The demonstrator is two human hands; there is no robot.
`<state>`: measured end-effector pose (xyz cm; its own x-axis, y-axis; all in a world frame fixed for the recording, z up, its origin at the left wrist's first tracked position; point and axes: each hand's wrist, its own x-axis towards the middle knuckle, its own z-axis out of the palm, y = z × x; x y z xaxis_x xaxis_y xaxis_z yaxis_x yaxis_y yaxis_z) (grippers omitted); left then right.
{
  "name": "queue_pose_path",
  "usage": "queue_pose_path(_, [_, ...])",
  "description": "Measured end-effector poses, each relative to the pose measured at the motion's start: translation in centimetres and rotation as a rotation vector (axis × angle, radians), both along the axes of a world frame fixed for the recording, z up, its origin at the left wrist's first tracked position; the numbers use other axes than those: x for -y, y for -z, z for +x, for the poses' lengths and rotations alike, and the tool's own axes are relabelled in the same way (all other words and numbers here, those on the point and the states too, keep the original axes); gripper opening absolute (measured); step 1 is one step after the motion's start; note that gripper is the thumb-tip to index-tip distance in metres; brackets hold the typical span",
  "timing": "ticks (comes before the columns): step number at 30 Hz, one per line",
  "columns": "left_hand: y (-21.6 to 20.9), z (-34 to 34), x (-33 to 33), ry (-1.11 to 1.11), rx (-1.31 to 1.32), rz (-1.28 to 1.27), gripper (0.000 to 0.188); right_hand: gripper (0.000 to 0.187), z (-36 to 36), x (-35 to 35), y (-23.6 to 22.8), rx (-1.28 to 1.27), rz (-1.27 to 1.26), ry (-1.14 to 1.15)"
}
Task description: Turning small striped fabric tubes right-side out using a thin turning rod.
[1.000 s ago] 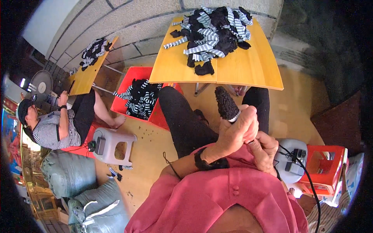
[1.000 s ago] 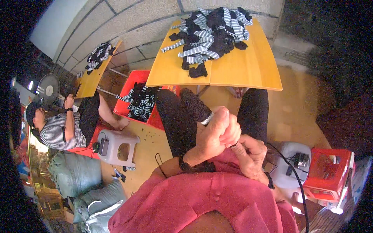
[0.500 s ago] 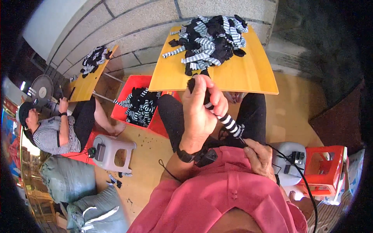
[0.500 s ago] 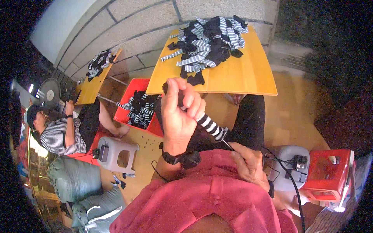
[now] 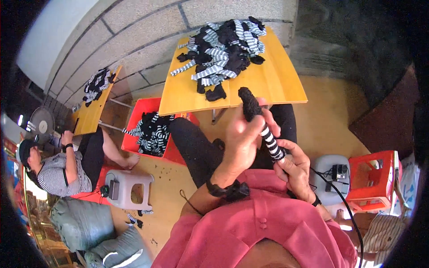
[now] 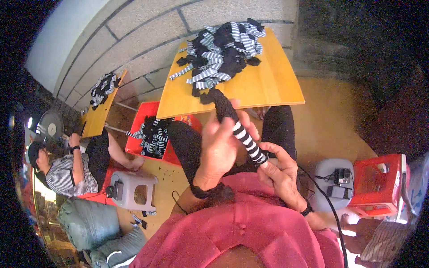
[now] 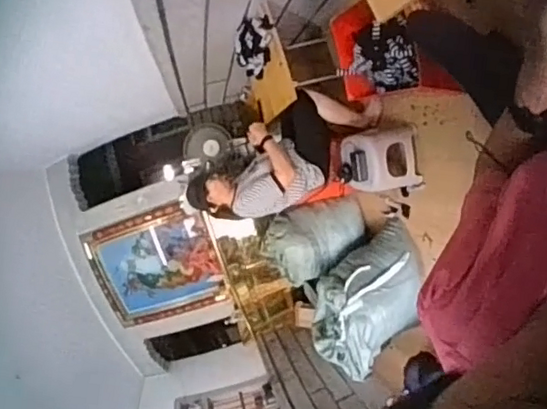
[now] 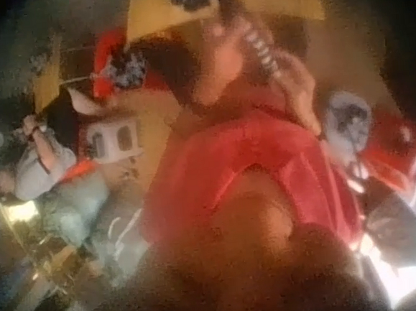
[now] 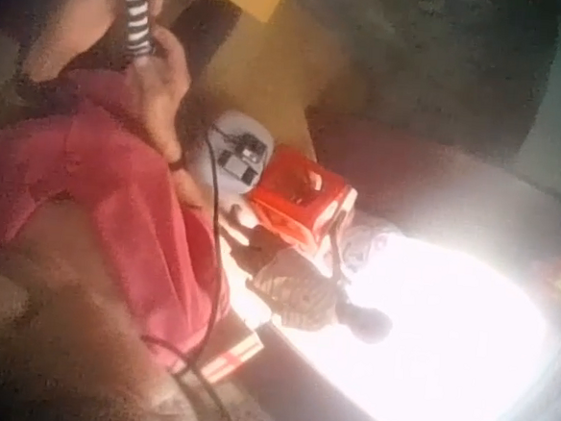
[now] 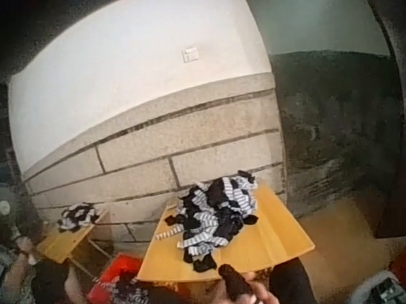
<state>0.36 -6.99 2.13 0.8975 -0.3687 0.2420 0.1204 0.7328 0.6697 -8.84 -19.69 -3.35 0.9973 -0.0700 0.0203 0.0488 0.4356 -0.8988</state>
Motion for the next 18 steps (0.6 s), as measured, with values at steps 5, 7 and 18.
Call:
queue_pose_path(5, [0.5, 1.2, -2.1, 0.025, 0.084, 0.124, 0.049, 0.036, -0.6, 0.9, -0.2, -0.055, -0.077, 0.020])
queue_pose_path(7, [0.6, 1.6, -2.3, 0.021, 0.111, 0.154, 0.051, 0.036, -0.6, 1.2, -0.1, -0.066, -0.059, -0.008])
queue_pose_path(18, [1.1, 4.0, -3.0, 0.032, 0.114, -0.087, 0.025, 0.034, -1.3, 1.4, 1.0, -0.066, -0.136, -0.103])
